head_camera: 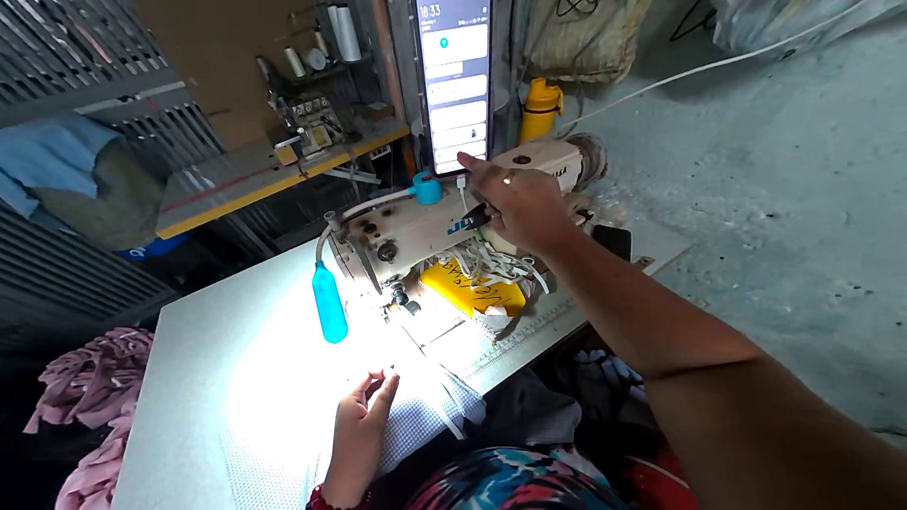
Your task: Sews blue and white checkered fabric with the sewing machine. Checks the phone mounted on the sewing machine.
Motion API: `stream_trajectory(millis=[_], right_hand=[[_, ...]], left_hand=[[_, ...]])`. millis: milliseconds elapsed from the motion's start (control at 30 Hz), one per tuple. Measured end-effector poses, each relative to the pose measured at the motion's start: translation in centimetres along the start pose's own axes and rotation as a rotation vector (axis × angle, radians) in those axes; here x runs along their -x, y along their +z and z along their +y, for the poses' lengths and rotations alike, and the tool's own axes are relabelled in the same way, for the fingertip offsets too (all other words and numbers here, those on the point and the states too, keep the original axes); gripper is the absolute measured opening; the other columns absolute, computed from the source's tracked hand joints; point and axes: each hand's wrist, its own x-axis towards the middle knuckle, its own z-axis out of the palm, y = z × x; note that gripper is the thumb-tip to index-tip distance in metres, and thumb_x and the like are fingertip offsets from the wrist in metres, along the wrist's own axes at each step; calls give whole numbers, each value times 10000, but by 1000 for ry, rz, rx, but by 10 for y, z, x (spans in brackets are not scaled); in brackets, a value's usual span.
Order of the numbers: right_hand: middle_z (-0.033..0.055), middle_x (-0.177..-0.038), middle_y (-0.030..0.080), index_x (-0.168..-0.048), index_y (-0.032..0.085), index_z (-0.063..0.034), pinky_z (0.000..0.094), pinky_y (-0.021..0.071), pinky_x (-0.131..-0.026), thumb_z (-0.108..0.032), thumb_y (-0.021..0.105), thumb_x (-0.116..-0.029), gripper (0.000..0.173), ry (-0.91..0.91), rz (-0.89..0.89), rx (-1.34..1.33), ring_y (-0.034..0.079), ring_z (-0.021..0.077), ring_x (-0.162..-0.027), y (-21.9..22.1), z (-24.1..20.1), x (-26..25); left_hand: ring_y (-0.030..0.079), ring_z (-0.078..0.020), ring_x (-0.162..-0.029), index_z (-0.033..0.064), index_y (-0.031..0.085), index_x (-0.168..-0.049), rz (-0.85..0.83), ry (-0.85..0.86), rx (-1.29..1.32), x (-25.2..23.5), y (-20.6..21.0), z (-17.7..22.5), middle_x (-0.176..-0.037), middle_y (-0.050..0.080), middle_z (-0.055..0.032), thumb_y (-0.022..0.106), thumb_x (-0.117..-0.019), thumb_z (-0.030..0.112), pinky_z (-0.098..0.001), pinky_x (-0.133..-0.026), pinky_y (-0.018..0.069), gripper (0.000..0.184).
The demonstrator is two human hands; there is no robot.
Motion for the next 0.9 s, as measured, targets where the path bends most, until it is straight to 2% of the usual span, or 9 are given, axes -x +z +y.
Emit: stream_trajectory(millis=[367, 433, 467, 500, 567, 633, 700, 767, 900], right_hand=[[117, -1441, 629, -1205, 670, -17, 496, 557, -614, 116, 629, -795, 433, 83, -5, -21, 746, 348, -881, -2, -2, 1], [141, -1289, 702, -1237, 663, 1, 493, 571, -662, 79, 626, -823, 424, 225, 19, -200, 733, 318, -863, -4, -12, 7], [132, -1149, 724, -1213, 667, 2, 442, 580, -688, 7, 638, -893, 322, 349, 15, -344, 711, 255, -836, -5, -22, 12], [86, -1041, 695, -1189, 633, -19, 341, 560, -678, -97, 640, -959, 243, 477, -46, -518, 650, 150, -781, -7, -36, 17], [27, -924, 630, -1192, 587, -45, 236, 477, -585, -207, 670, -963, 292, 634, -264, -884, 542, 52, -668, -10, -73, 32], [4, -869, 615, -1222, 620, -72, 219, 474, -576, -273, 624, -998, 301, 654, -483, -1105, 542, 48, -671, -8, -111, 57], [2, -911, 660, -1164, 661, -81, 232, 499, -673, -281, 572, -1040, 252, 672, -634, -1173, 584, 43, -752, -4, -139, 73], [0, -910, 680, -1109, 680, -72, 240, 522, -728, -279, 566, -1048, 244, 670, -667, -1179, 611, 32, -789, 3, -154, 81], [-30, -841, 626, -1049, 672, -74, 196, 472, -691, -254, 555, -1054, 215, 721, -650, -1252, 557, 9, -739, 9, -166, 80]], left_hand=[[692, -4, -888, 59, 695, -1039, -15, 10, 6, -2, 0, -2, -949, 737, 26, 601, -991, 174, -172, -816, 560, 157], [692, 1, -900, 59, 697, -1041, -8, 12, -6, -4, 0, 0, -959, 739, 29, 606, -993, 186, -171, -826, 557, 164], [687, 7, -914, 54, 697, -1040, -10, 30, -21, -6, 0, 2, -967, 735, 30, 605, -993, 195, -172, -839, 555, 175], [679, 11, -927, 49, 692, -1034, -12, 55, -30, -7, -1, 3, -970, 725, 31, 602, -992, 199, -173, -851, 550, 181], [660, 11, -974, 27, 687, -1048, -21, 103, -29, -7, -2, 5, -996, 708, 25, 601, -999, 202, -187, -896, 537, 201], [662, -19, -1012, 41, 683, -1054, -45, 132, -10, -6, -4, 5, -1025, 711, 15, 602, -1007, 192, -224, -927, 545, 177], [655, -48, -1008, 70, 673, -1078, -74, 129, 21, -5, -5, 6, -1046, 697, 15, 598, -1011, 184, -260, -915, 545, 152], [653, -44, -994, 88, 663, -1099, -90, 145, 38, -3, -5, 8, -1042, 691, 29, 586, -1017, 172, -264, -900, 549, 140], [654, -49, -1014, 99, 668, -1095, -99, 162, 78, 0, -5, 9, -1063, 691, 32, 576, -1017, 137, -267, -912, 552, 126]])
